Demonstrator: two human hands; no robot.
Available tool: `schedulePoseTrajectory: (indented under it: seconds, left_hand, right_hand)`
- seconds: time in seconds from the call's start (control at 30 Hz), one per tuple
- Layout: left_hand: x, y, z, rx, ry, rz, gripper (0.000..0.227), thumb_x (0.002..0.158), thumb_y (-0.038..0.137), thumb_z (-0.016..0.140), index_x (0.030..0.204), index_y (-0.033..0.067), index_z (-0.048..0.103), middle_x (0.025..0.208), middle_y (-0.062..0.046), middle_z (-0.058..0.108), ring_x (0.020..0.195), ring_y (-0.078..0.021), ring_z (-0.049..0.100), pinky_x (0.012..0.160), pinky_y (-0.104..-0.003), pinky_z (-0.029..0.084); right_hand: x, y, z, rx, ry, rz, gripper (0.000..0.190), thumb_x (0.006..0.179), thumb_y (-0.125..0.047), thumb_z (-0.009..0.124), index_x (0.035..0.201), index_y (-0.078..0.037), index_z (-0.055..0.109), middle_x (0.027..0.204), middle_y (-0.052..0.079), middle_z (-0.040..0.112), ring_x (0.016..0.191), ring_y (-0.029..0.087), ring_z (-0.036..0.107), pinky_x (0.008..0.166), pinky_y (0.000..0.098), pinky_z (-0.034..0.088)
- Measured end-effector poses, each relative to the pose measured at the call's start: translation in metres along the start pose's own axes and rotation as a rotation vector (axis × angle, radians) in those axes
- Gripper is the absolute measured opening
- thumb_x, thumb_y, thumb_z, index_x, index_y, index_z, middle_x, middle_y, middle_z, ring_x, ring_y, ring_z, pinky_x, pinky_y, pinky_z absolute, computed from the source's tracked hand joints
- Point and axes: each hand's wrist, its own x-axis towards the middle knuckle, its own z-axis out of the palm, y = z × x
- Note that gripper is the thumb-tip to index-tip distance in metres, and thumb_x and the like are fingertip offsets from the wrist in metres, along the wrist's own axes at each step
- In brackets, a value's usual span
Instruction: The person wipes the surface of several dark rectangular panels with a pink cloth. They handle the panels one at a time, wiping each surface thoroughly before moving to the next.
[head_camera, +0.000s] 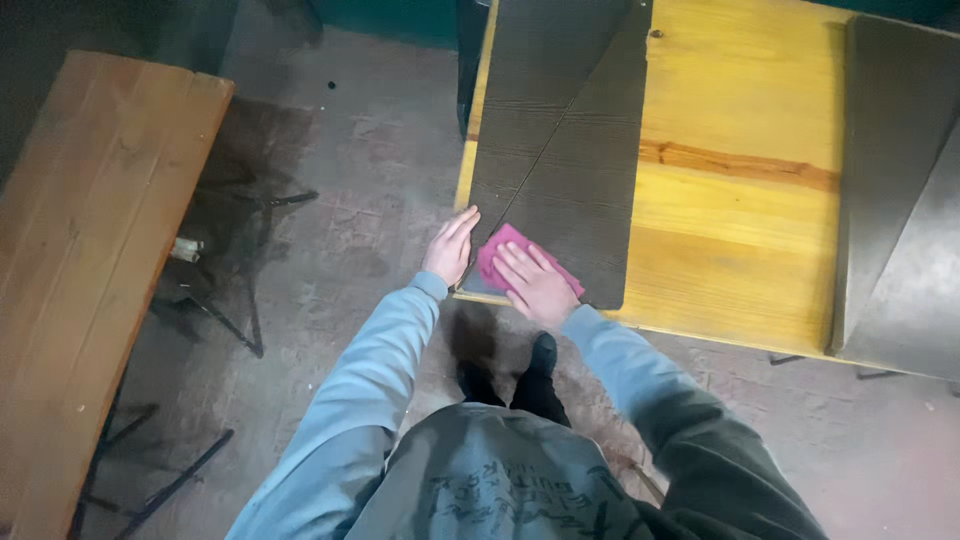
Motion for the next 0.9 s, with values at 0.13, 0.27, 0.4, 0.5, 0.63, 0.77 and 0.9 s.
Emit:
schedulePoseTrajectory:
  seconds: [0.13,0.27,0.4,0.5,0.63,0.77,0.9]
  left_hand:
    - [0.001,0.0,0.0,0.027,-0.019,-0.002,0.054,0.115,0.0,0.059,0.167,0.0111,0.067,0.175,-0.011,0.064,0.158,-0.0361,0.062,0.136,-0.05,0.05]
    - [-0.002,-0.008,0.005,0.025,-0.033,0.002,0.055,0.116,0.0,0.059,0.169,0.011,0.065,0.176,-0.012,0.062,0.16,-0.0372,0.06,0.137,-0.051,0.048]
    - [-0.004,-0.013,0.011,0.013,-0.023,-0.002,0.055,0.116,0.002,0.058,0.17,0.0131,0.065,0.178,-0.01,0.061,0.161,-0.0348,0.059,0.138,-0.049,0.047]
    - [-0.001,-0.014,0.008,-0.045,-0.035,-0.014,0.054,0.118,0.002,0.055,0.169,0.0121,0.066,0.178,-0.012,0.062,0.162,-0.0357,0.059,0.138,-0.051,0.047]
    - [0.001,-0.027,0.003,-0.043,-0.066,0.068,0.055,0.118,0.002,0.056,0.171,0.0112,0.065,0.178,-0.014,0.061,0.162,-0.0391,0.058,0.138,-0.052,0.046]
    - [0.0,-0.031,-0.003,-0.06,-0.156,0.03,0.054,0.123,0.01,0.057,0.177,0.0176,0.06,0.186,-0.007,0.054,0.168,-0.0365,0.051,0.142,-0.051,0.041]
    - [-0.001,-0.029,-0.003,-0.063,-0.189,0.0,0.056,0.125,0.013,0.055,0.18,0.0209,0.055,0.189,-0.004,0.049,0.171,-0.0364,0.047,0.144,-0.051,0.038]
  right_hand:
    - [-0.031,0.017,-0.023,0.065,-0.031,-0.11,0.073,0.118,-0.037,0.052,0.187,-0.017,0.039,0.198,0.011,0.032,0.183,0.031,0.027,0.146,0.0581,0.02]
    - [-0.069,0.059,-0.029,0.02,-0.03,-0.054,0.073,0.119,-0.042,0.046,0.188,-0.019,0.036,0.198,0.009,0.03,0.182,0.029,0.026,0.146,0.0563,0.018]
    - [-0.088,0.095,-0.024,-0.144,0.084,0.044,0.076,0.114,-0.041,0.056,0.186,-0.018,0.044,0.194,0.011,0.041,0.18,0.029,0.036,0.146,0.0537,0.024]
    - [-0.069,0.086,-0.017,-0.126,0.077,0.148,0.077,0.112,-0.037,0.057,0.185,-0.016,0.046,0.195,0.01,0.041,0.181,0.029,0.035,0.147,0.0535,0.025]
    - [-0.036,0.055,-0.004,-0.071,0.083,0.174,0.089,0.102,-0.027,0.064,0.187,-0.015,0.042,0.195,0.013,0.039,0.18,0.033,0.034,0.145,0.0558,0.025]
    - [-0.008,0.01,0.004,0.035,0.016,0.019,0.103,0.089,-0.019,0.076,0.186,-0.015,0.042,0.196,0.014,0.035,0.181,0.035,0.031,0.146,0.0587,0.024]
    - [0.0,-0.028,0.01,0.208,0.057,-0.082,0.079,0.099,-0.007,0.068,0.177,-0.013,0.055,0.191,0.013,0.046,0.18,0.033,0.037,0.146,0.0595,0.025]
